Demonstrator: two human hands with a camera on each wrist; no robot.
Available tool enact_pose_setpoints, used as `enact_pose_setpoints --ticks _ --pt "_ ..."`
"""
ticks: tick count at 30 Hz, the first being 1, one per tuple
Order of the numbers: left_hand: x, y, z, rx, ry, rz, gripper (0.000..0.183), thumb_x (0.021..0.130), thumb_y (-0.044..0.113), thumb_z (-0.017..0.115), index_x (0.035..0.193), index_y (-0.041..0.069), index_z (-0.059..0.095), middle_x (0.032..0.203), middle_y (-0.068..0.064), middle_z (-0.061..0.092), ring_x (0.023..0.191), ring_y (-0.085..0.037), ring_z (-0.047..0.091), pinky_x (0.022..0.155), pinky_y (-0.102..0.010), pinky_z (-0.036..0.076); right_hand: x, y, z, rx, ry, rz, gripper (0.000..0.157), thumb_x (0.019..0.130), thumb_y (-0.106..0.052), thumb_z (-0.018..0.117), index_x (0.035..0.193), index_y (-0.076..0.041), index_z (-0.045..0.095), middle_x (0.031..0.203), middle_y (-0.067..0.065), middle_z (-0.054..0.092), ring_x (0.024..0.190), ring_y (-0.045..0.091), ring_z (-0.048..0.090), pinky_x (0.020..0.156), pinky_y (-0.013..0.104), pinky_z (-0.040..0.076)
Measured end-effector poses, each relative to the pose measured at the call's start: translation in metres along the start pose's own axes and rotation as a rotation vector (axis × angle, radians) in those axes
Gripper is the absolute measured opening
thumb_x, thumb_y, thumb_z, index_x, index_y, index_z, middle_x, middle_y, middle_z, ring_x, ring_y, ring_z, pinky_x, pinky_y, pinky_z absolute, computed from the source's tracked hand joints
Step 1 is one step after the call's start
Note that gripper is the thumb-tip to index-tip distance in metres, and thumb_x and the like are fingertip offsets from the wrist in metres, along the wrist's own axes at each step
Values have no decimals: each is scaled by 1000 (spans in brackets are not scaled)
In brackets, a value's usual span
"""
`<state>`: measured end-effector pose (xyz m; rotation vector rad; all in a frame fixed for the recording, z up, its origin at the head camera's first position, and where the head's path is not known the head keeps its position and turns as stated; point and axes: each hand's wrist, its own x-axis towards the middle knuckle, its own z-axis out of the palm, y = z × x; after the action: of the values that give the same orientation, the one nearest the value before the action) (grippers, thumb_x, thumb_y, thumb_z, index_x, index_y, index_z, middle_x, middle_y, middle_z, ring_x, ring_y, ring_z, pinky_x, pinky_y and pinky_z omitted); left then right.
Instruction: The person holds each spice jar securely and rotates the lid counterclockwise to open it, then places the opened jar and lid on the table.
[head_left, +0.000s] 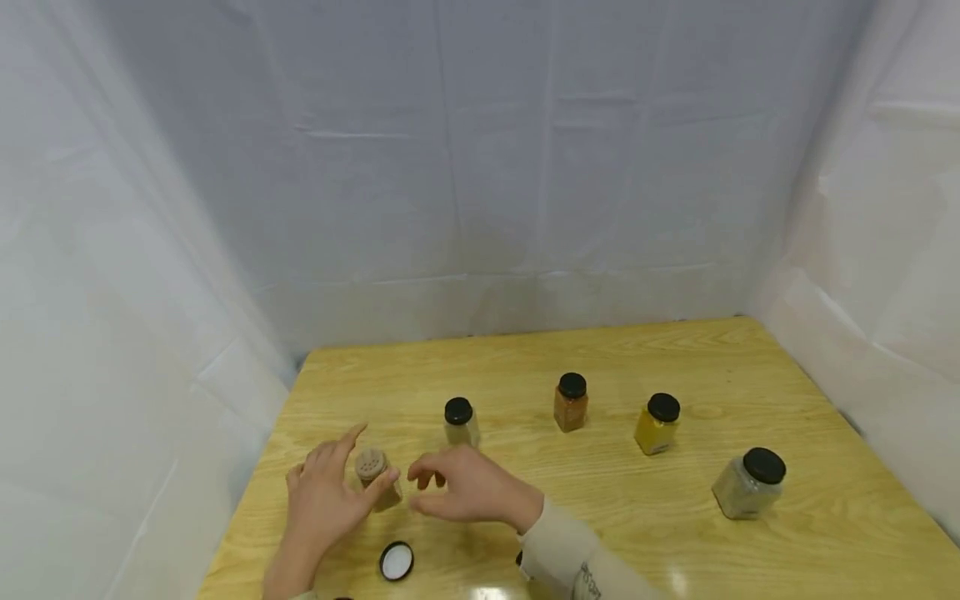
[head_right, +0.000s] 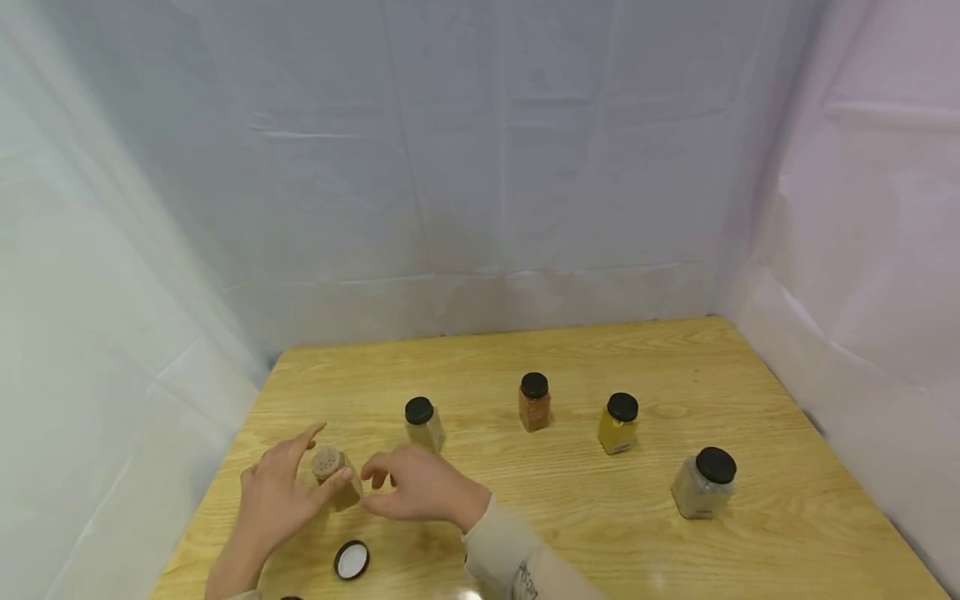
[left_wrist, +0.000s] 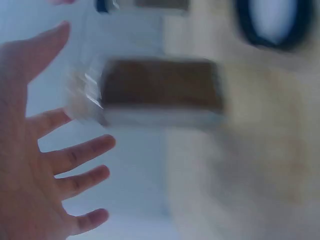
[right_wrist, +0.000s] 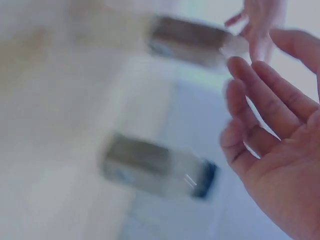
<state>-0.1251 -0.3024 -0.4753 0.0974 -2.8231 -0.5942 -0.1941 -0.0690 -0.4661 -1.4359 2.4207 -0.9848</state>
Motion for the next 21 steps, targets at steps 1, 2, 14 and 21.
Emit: enact_pose_setpoints --ticks 1,2,14,21 --pt "5 8 -5 35 19 42 80 92 64 72 155 20 52 139 -19 67 134 -46 56 101 -75 34 -1 -2 -11 8 64 -7 26 102 -27 71 122 -11 75 105 0 78 85 6 67 76 16 50" --pt "10 17 -9 64 30 83 76 93 63 71 153 20 55 139 -18 67 134 -45 56 102 -76 34 -1 -2 -20 6 134 -12 22 103 -25 69 119 -10 75 103 1 77 83 7 67 75 17 51" --pt "79 81 -7 258 -335 110 72 87 55 79 147 20 62 138 -19 66 128 -48 56 101 -76 36 16 25 -53 -468 366 143 39 102 -41 71 122 -8 74 108 7 70 91 22 64 79 38 57" --pt "86 90 15 249 -344 117 71 86 55 80 143 16 66 132 -16 71 123 -45 60 104 -75 38 17 38 -41 -399 304 246 41 103 -46 67 121 -9 75 111 9 74 98 26 67 85 43 58"
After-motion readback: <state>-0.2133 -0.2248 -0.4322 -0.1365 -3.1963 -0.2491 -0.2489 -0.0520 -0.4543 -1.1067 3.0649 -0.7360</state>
